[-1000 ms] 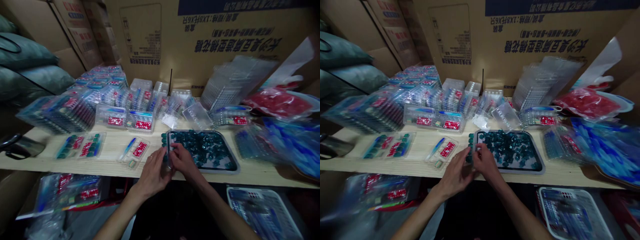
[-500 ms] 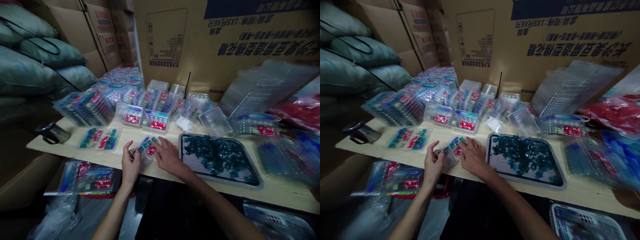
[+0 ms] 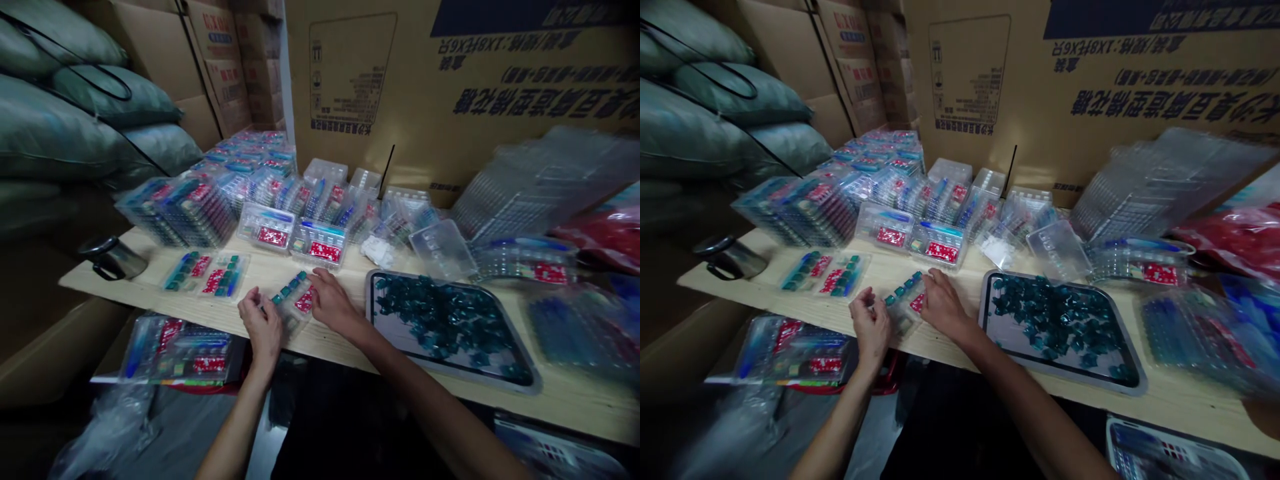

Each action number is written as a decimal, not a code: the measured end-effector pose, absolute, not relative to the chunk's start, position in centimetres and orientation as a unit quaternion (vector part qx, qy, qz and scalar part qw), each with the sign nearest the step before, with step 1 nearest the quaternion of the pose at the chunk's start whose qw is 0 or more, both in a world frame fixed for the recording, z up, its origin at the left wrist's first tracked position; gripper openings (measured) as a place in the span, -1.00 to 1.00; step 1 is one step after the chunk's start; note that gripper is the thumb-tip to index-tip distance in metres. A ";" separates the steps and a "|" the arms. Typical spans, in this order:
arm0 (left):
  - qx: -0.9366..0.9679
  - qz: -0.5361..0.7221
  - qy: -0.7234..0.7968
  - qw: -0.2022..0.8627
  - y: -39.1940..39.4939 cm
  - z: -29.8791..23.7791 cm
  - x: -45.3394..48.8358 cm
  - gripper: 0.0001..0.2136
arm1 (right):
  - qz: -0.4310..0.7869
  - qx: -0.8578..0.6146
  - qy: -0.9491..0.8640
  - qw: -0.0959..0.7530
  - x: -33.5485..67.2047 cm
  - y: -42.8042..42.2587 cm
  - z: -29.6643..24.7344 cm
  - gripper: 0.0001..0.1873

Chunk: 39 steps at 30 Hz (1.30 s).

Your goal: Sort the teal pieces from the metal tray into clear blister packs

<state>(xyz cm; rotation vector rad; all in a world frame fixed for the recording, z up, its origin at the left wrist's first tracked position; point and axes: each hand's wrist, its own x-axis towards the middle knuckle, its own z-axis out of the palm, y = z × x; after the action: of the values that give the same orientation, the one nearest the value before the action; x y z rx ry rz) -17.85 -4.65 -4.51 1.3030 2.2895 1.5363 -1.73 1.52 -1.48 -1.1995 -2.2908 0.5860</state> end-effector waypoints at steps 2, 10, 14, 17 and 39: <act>0.448 0.452 0.771 0.020 -4.8 -4.9 -18.2 -0.72 | 0.199 -0.439 -0.851 0.210 -1.9 2.0 -1.8 -0.39; 0.591 0.394 0.702 0.054 -6.2 -5.5 -18.0 -0.64 | 0.234 -0.485 -0.815 0.215 -0.9 2.5 -2.9 -0.52; 0.625 0.315 0.713 0.037 -6.8 -4.5 -17.2 -0.55 | 0.203 -0.487 -0.832 0.172 -0.6 1.8 -2.4 -0.60; 0.689 0.214 0.690 0.063 -7.1 -3.0 -16.5 -0.41 | 0.187 -0.475 -0.844 0.165 -0.5 1.5 -2.4 -0.60; 0.598 0.076 0.796 0.049 -6.3 1.6 -23.5 -0.50 | 0.706 0.027 -0.544 0.452 6.5 -7.2 12.5 -0.22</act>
<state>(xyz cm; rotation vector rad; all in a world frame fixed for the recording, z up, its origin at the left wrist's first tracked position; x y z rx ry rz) -23.54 -6.35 1.59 1.8231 2.4257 0.2325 6.47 -7.24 12.50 0.0664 -1.3452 1.7445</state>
